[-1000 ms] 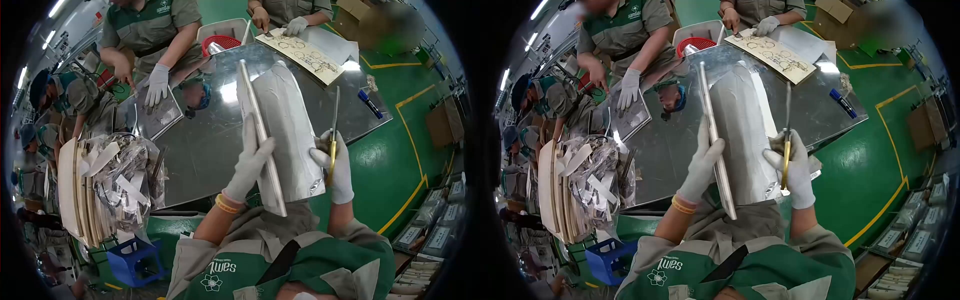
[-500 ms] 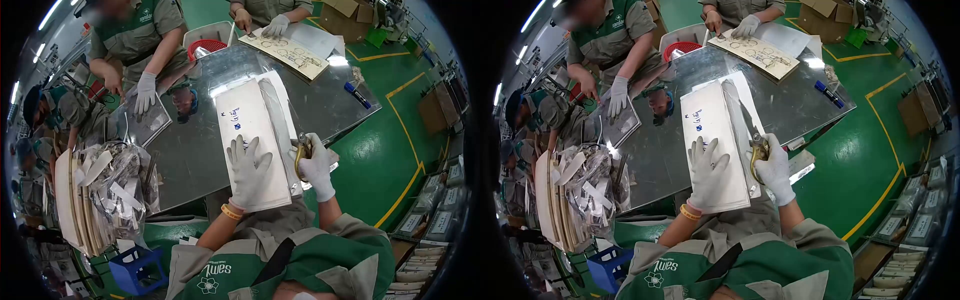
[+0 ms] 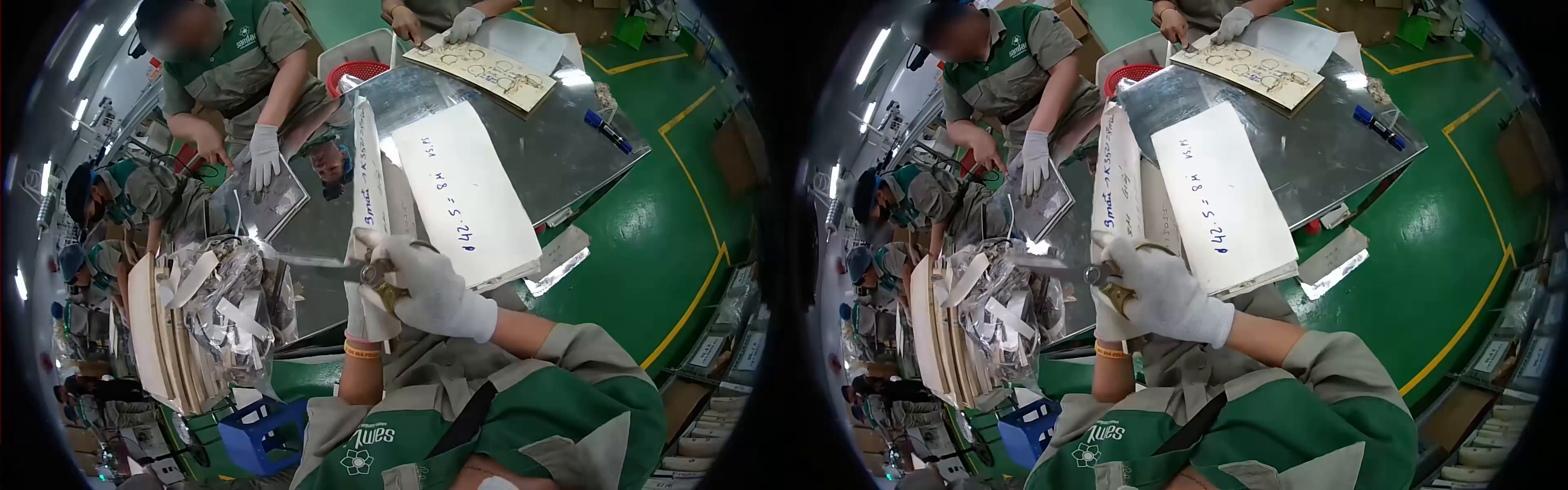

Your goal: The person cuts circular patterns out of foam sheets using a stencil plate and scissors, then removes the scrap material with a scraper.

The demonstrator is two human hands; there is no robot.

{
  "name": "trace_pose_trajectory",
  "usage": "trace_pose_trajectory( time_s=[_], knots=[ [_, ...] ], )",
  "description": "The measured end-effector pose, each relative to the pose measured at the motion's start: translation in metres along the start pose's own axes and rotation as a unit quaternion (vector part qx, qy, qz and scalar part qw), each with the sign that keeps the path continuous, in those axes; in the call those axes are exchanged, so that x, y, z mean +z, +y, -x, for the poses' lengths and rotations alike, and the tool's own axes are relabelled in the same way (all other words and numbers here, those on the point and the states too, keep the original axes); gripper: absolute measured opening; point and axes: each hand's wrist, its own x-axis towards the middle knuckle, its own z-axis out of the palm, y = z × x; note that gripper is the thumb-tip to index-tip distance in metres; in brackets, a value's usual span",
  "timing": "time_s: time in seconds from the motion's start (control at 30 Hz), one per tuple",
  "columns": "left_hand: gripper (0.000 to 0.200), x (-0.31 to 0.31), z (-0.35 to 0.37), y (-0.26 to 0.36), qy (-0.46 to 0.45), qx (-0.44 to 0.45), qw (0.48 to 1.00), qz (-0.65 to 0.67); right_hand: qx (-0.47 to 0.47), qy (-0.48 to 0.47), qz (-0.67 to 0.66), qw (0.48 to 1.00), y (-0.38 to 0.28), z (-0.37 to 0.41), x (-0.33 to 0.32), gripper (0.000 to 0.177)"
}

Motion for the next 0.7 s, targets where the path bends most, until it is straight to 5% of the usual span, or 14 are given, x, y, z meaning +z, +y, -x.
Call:
trace_pose_trajectory(
  time_s=[0.03,0.1,0.17,0.23,0.27,0.37,0.7],
  knots=[
    [0.048,-0.006,0.010,0.000,0.049,0.054,0.995,-0.070,-0.025,-0.003,-0.003,1.000,-0.002,0.000,0.008,0.049],
    [0.049,-0.018,0.032,-0.001,0.172,0.136,0.950,-0.223,-0.073,-0.023,-0.022,0.997,-0.002,0.005,0.022,0.036],
    [0.051,-0.007,0.027,-0.024,0.001,0.268,0.962,0.047,-0.123,-0.056,-0.005,0.991,-0.003,0.009,0.030,0.038],
    [0.054,-0.006,0.026,-0.038,-0.059,0.384,0.919,0.064,-0.178,-0.077,0.039,0.980,-0.002,0.015,0.040,0.038],
    [0.056,-0.009,0.027,-0.043,-0.030,0.435,0.898,-0.052,-0.160,-0.103,0.019,0.981,-0.003,0.018,0.043,0.040],
    [0.060,-0.026,0.038,-0.044,0.025,0.445,0.860,-0.248,-0.174,-0.096,0.014,0.980,-0.001,0.021,0.043,0.040],
    [0.062,-0.001,0.026,-0.032,0.070,0.385,0.865,-0.315,-0.177,0.014,-0.007,0.984,0.001,0.042,0.036,0.037]
  ],
)
